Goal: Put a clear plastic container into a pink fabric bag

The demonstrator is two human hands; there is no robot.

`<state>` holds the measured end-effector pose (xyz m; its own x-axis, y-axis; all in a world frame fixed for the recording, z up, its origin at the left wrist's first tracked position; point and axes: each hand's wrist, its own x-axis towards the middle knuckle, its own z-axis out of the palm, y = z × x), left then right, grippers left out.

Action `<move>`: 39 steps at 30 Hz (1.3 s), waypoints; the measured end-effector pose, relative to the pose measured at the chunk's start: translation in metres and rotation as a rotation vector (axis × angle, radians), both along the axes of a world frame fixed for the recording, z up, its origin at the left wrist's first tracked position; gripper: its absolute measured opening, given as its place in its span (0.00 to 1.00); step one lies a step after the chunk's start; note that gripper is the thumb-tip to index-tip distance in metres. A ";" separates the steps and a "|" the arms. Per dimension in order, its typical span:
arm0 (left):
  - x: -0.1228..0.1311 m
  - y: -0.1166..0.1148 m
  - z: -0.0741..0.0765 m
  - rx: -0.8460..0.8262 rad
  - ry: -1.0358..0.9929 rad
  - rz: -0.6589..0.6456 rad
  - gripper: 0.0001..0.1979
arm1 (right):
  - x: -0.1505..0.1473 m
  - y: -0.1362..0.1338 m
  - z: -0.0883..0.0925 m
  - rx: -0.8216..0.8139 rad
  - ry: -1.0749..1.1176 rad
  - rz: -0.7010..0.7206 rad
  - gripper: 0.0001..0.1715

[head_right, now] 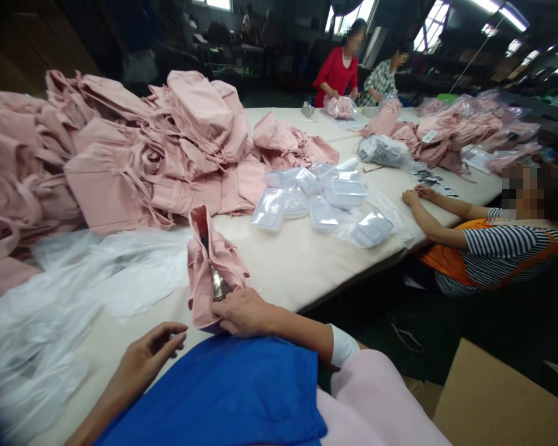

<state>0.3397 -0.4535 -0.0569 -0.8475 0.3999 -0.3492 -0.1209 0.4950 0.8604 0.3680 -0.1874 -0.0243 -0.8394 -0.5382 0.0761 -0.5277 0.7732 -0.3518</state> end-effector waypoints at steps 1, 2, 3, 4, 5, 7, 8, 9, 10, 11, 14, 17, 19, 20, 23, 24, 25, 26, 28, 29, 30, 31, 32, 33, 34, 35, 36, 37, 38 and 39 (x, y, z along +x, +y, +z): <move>0.005 0.008 -0.006 0.055 -0.011 -0.052 0.24 | -0.001 -0.002 0.002 -0.014 0.043 -0.014 0.05; 0.009 0.017 -0.011 0.118 -0.010 -0.086 0.27 | -0.002 -0.004 0.006 -0.034 0.090 -0.039 0.04; 0.012 0.026 -0.015 0.184 0.004 -0.101 0.31 | -0.003 -0.007 0.011 -0.065 0.136 -0.077 0.06; 0.013 0.035 -0.016 0.243 0.026 -0.094 0.36 | -0.005 -0.011 0.015 -0.109 0.174 -0.127 0.10; 0.013 0.044 -0.015 0.284 0.050 -0.067 0.42 | -0.007 -0.017 0.020 -0.166 0.200 -0.188 0.13; 0.008 0.059 -0.008 0.298 0.110 0.021 0.49 | -0.011 -0.033 0.029 -0.315 0.205 -0.318 0.18; 0.004 0.064 -0.003 0.264 0.153 0.069 0.50 | -0.012 -0.042 0.032 -0.400 0.188 -0.367 0.19; 0.000 0.067 0.001 0.210 0.205 0.117 0.49 | -0.013 -0.051 0.034 -0.482 0.163 -0.397 0.19; -0.005 0.066 0.004 0.148 0.259 0.158 0.46 | -0.013 -0.060 0.034 -0.558 0.128 -0.409 0.19; -0.010 0.063 0.005 0.093 0.304 0.191 0.44 | -0.012 -0.068 0.034 -0.628 0.081 -0.403 0.17; -0.022 0.035 -0.002 0.064 0.270 0.201 0.42 | -0.007 -0.082 0.027 -0.825 -0.163 -0.241 0.11; -0.031 -0.004 -0.016 0.072 0.223 0.240 0.46 | -0.002 -0.083 0.018 -0.940 -0.361 0.132 0.06; -0.034 -0.026 -0.021 -0.032 0.230 0.451 0.41 | -0.001 -0.077 0.015 -0.970 -0.341 0.206 0.08; -0.034 -0.035 -0.022 -0.045 0.193 0.573 0.38 | -0.001 -0.070 0.014 -0.979 -0.284 0.139 0.09; -0.032 -0.050 -0.027 0.137 0.015 0.743 0.39 | -0.015 -0.029 0.012 -0.994 0.037 -0.294 0.10; -0.031 -0.053 -0.030 0.220 -0.006 0.746 0.40 | -0.024 -0.009 0.010 -0.991 0.140 -0.441 0.11; -0.030 -0.054 -0.035 0.278 -0.010 0.754 0.41 | -0.037 0.013 0.006 -0.990 0.213 -0.581 0.12; -0.030 -0.055 -0.040 0.317 -0.010 0.774 0.41 | -0.053 0.035 0.001 -0.990 0.244 -0.720 0.13; -0.033 -0.053 -0.051 0.400 -0.021 0.841 0.40 | -0.089 0.076 -0.012 -0.980 0.156 -0.963 0.14; -0.035 -0.051 -0.055 0.450 -0.033 0.853 0.40 | -0.107 0.092 -0.021 -0.977 0.025 -1.038 0.15; -0.037 -0.048 -0.057 0.497 -0.039 0.840 0.41 | -0.123 0.104 -0.029 -0.983 -0.120 -1.061 0.15; -0.040 -0.045 -0.058 0.525 -0.038 0.813 0.41 | -0.136 0.111 -0.038 -0.984 -0.247 -1.050 0.15; -0.041 -0.042 -0.057 0.520 -0.024 0.798 0.41 | -0.146 0.115 -0.046 -1.000 -0.364 -1.003 0.17; -0.042 -0.040 -0.055 0.491 0.010 0.803 0.40 | -0.153 0.116 -0.054 -1.040 -0.456 -0.933 0.19; -0.043 -0.039 -0.052 0.449 0.067 0.821 0.40 | -0.157 0.115 -0.062 -1.098 -0.520 -0.856 0.21; -0.042 -0.039 -0.049 0.397 0.135 0.840 0.39 | -0.159 0.112 -0.069 -1.162 -0.570 -0.786 0.23; -0.041 -0.040 -0.047 0.347 0.208 0.850 0.37 | -0.160 0.109 -0.076 -1.221 -0.603 -0.726 0.25; -0.039 -0.042 -0.045 0.292 0.271 0.840 0.35 | -0.160 0.107 -0.081 -1.266 -0.617 -0.683 0.27; -0.037 -0.046 -0.044 0.227 0.321 0.813 0.32 | -0.159 0.105 -0.086 -1.282 -0.611 -0.660 0.28; -0.035 -0.050 -0.044 0.154 0.349 0.773 0.30 | -0.159 0.104 -0.089 -1.261 -0.595 -0.652 0.28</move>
<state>0.3043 -0.5031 -0.1005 -0.9501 -0.3117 -0.0077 -0.0922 0.2571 0.9620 0.2091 -0.0836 -0.1130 -0.9689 0.0773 -0.2352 0.2224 -0.1460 -0.9640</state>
